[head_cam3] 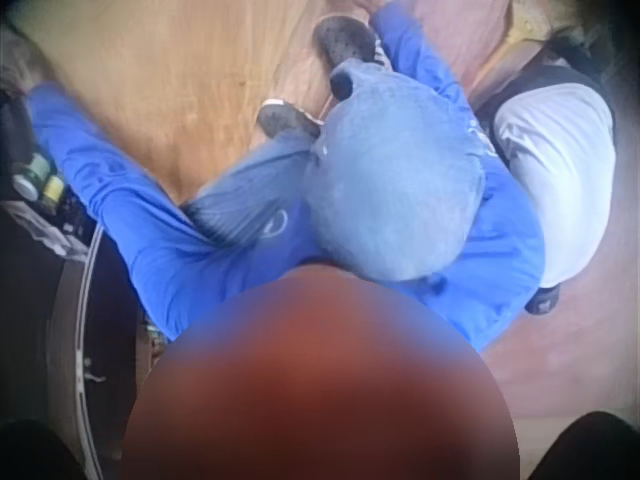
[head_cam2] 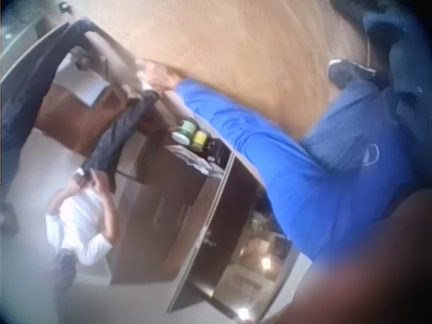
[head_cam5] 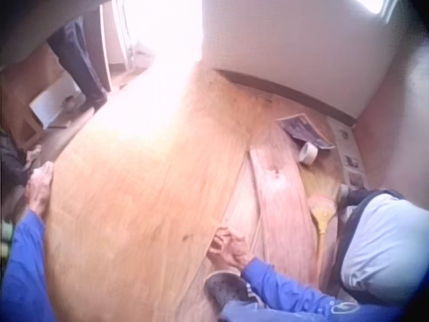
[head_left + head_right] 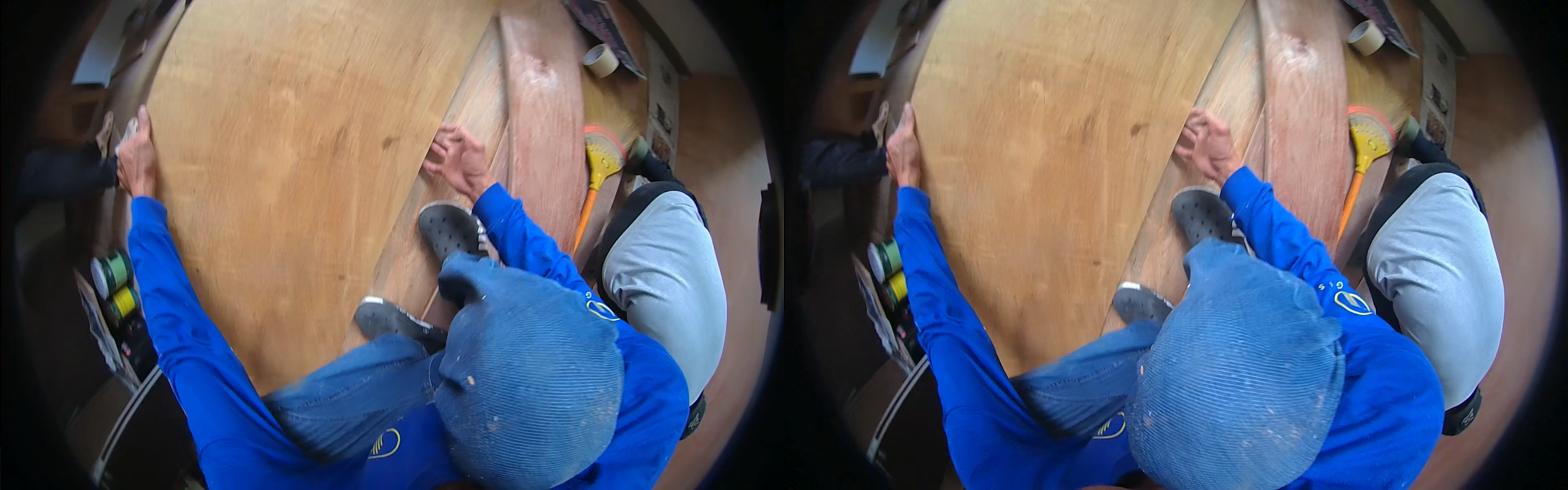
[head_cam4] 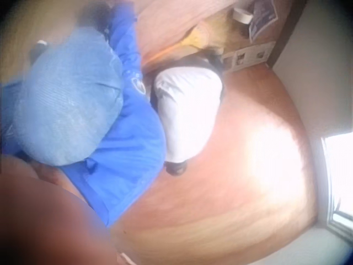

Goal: The person measures a large plywood sheet on the floor, marks a cut line with a pencil and straightedge, then uses a circular saw to cut along the marked line. The cut piece is lifted and inspected at the end.

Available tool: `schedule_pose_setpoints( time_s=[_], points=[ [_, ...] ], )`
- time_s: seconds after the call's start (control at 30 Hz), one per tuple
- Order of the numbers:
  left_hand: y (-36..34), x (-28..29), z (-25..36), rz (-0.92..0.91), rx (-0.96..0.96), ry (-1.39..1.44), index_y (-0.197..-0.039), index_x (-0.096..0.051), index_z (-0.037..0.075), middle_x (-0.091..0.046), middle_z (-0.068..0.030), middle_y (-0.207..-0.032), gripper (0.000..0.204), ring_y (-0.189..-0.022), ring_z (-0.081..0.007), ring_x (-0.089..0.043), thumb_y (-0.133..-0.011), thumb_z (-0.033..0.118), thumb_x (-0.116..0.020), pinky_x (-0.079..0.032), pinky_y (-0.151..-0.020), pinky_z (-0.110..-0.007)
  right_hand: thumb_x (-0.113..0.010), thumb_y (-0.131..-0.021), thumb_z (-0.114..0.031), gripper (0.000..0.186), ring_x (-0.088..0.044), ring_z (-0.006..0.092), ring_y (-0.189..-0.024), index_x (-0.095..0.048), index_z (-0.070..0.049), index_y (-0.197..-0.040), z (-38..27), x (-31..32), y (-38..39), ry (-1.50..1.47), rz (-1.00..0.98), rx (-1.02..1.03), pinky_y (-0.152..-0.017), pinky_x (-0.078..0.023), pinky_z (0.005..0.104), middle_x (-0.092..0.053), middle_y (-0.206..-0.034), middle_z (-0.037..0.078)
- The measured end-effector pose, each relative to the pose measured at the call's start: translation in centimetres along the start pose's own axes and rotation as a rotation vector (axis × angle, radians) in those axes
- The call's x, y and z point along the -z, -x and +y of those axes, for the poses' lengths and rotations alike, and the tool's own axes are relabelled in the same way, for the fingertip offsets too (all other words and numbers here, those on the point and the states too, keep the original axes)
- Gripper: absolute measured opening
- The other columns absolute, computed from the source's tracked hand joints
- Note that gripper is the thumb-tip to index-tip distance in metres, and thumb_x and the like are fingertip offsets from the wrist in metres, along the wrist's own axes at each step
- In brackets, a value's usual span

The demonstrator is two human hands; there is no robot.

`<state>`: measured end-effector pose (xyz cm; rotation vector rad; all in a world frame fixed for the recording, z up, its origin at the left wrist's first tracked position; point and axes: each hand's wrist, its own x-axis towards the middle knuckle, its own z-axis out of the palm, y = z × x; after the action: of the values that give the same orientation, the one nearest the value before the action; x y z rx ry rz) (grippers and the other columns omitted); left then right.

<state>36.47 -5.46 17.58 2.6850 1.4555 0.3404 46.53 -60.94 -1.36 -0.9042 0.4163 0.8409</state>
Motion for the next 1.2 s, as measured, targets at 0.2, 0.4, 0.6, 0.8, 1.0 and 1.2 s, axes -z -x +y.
schedule_pose_setpoints(
  time_s=[0.2, 0.4, 0.6, 0.8, 1.0, 1.2],
  points=[
    [-2.1, 2.9, -2.6, 0.01, 0.068, 0.049, -0.125, -0.071, -0.01, -0.066, -0.0306, -0.138, 0.111, -0.139, -0.0391, -0.057, -0.086, 0.092, -0.049, -0.04, -0.116, -0.047, -0.061, -0.096, -0.034, 0.04, -0.065, 0.0368, -0.117, -0.055, -0.007, -0.125, -1.5, 0.7, 2.4, -0.009, -0.112, 0.079, -0.101, -0.053, 0.0542, -0.064, -0.131, 0.024],
    [0.5, 4.3, -4.5, -0.058, -0.007, 0.082, -0.132, -0.07, -0.004, -0.062, -0.0281, -0.145, 0.104, -0.142, -0.04, -0.054, -0.089, 0.088, -0.049, -0.041, -0.116, -0.042, -0.058, -0.101, -0.029, 0.028, -0.07, 0.0313, -0.107, -0.049, -0.007, -0.117, -3.3, 2.3, 8.3, 0.157, -0.281, 0.296, -0.091, -0.059, 0.0474, -0.067, -0.118, 0.018],
    [5.2, -0.3, -2.7, 0.117, -0.219, 0.297, -0.114, -0.075, -0.008, -0.072, -0.0325, -0.119, 0.087, -0.121, -0.0354, -0.067, -0.098, 0.074, -0.053, -0.046, -0.105, -0.044, -0.055, -0.098, -0.027, 0.026, -0.073, 0.0281, -0.099, -0.049, -0.008, -0.114, -2.5, 6.4, 11.5, 0.244, -0.236, 0.276, -0.089, -0.062, 0.0448, -0.069, -0.112, 0.019],
    [6.9, -5.2, -1.8, -0.228, 0.023, 0.172, -0.101, -0.076, -0.012, -0.078, -0.0265, -0.095, 0.086, -0.087, -0.033, -0.067, -0.097, 0.073, -0.059, -0.049, -0.085, -0.046, -0.056, -0.099, -0.018, 0.027, -0.074, 0.0264, -0.102, -0.057, -0.002, -0.12, -2.1, 8.7, 12.1, 0.501, -0.111, 0.316, -0.09, -0.062, 0.0414, -0.069, -0.115, 0.015],
    [7.2, -10.5, -3.6, -0.256, 0.037, 0.301, -0.109, -0.076, -0.01, -0.075, -0.0319, -0.109, 0.083, -0.105, -0.0389, -0.07, -0.1, 0.07, -0.055, -0.048, -0.095, -0.05, -0.069, -0.096, -0.019, 0.033, -0.069, 0.0347, -0.11, -0.068, 0.001, -0.122, -6.6, 16.9, 16.5, 1.429, 0.633, 0.801, -0.092, -0.057, 0.0424, -0.069, -0.115, 0.021],
    [7.6, -16.5, -4.9, -0.329, -0.052, 0.394, -0.111, -0.074, -0.01, -0.075, -0.0299, -0.109, 0.081, -0.105, -0.0377, -0.068, -0.102, 0.067, -0.054, -0.047, -0.096, -0.049, -0.079, -0.089, -0.05, 0.064, -0.069, 0.0413, -0.096, -0.068, 0.007, -0.115, -6.8, 22.8, 21.6, 1.665, 1.057, 0.212, -0.085, -0.054, 0.0464, -0.069, -0.099, 0.027]
  ],
)
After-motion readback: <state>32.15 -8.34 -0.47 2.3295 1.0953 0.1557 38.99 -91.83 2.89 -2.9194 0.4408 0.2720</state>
